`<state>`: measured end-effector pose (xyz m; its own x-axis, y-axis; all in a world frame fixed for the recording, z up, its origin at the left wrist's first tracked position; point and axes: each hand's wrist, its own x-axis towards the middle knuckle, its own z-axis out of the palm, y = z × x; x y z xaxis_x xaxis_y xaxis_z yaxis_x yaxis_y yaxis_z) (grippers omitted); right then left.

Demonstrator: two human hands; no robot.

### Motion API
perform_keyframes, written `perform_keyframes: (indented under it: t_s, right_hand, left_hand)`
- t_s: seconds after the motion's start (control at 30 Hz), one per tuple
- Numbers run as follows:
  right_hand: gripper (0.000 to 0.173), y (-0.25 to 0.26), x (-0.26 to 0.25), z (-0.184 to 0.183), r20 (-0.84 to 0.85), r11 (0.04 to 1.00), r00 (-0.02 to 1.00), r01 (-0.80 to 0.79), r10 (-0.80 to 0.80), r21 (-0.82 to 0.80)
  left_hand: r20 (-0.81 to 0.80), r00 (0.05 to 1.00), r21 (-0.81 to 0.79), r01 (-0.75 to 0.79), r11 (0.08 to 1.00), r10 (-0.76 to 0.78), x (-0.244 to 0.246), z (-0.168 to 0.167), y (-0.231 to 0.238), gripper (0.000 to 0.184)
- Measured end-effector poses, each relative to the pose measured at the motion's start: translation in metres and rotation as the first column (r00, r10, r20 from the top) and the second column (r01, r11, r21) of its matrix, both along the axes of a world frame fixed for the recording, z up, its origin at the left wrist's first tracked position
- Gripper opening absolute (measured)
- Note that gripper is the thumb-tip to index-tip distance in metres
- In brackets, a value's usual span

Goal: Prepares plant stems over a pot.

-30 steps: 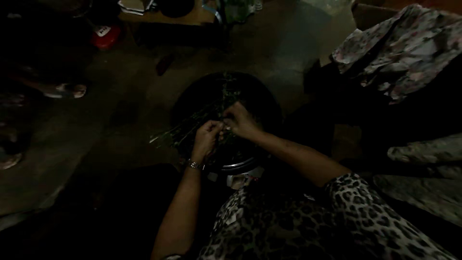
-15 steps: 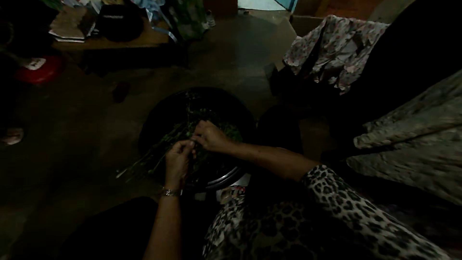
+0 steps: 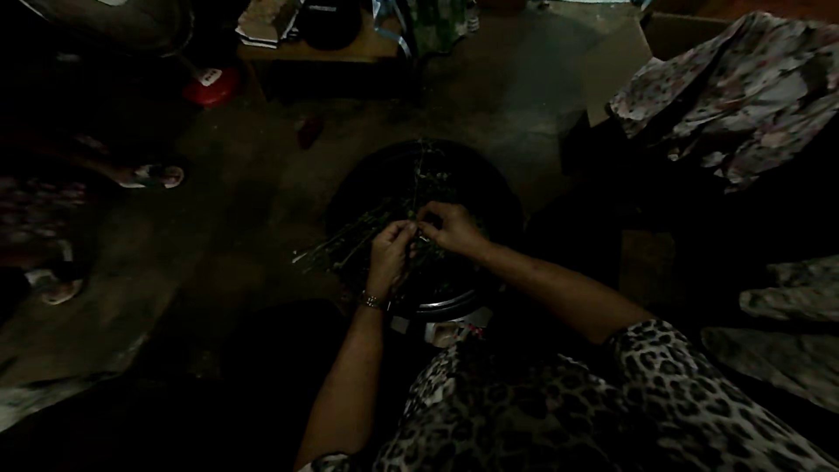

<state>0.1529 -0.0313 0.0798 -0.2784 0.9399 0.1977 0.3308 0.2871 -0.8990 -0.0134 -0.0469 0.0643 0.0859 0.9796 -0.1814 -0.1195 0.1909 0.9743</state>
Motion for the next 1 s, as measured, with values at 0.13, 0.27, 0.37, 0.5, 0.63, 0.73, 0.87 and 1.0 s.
perform_keyframes:
  t_s: [0.13, 0.27, 0.37, 0.5, 0.63, 0.73, 0.87, 1.0]
  right_hand:
    - [0.015, 0.002, 0.003, 0.007, 0.001, 1.0, 1.0, 0.012, -0.012, -0.024]
    - [0.014, 0.002, 0.006, 0.014, 0.012, 0.999, 1.0, 0.026, -0.025, -0.044]
    - [0.013, 0.003, 0.008, 0.015, 0.012, 0.999, 1.0, 0.029, -0.028, -0.042]
    - [0.011, 0.003, 0.01, 0.019, 0.03, 0.996, 0.999, 0.03, -0.028, -0.083]
    - [0.011, 0.003, 0.009, 0.016, 0.015, 0.999, 1.0, 0.022, -0.022, -0.042]
    - [0.014, 0.003, 0.009, 0.018, 0.021, 0.997, 0.999, 0.029, -0.028, -0.069]
    - [0.012, 0.004, 0.018, 0.025, 0.025, 0.995, 0.996, 0.086, -0.085, -0.048]
    - [0.008, 0.011, 0.034, 0.027, 0.044, 0.997, 0.998, 0.048, -0.045, -0.059]
  left_hand:
    - [0.029, 0.999, -0.036, -0.039, 0.999, 0.04, 0.001, 0.005, 0.0, 0.01]
    - [0.042, 0.997, -0.001, -0.059, 0.998, 0.059, 0.004, 0.005, -0.001, 0.011]
    - [0.054, 0.995, -0.01, -0.081, 0.997, 0.082, 0.007, 0.007, -0.002, 0.011]
    - [0.002, 0.997, -0.035, -0.079, 0.996, 0.079, 0.004, 0.009, -0.001, 0.012]
    - [-0.017, 0.996, -0.045, -0.086, 0.995, 0.086, 0.003, 0.01, -0.001, 0.012]
    - [-0.069, 0.994, -0.057, -0.094, 0.994, 0.091, 0.003, 0.013, -0.002, 0.013]
    - [-0.069, 0.982, -0.06, -0.178, 0.982, 0.174, -0.016, 0.007, 0.014, 0.015]
    - [-0.001, 0.996, -0.095, -0.089, 0.991, 0.089, -0.032, 0.02, 0.01, 0.013]
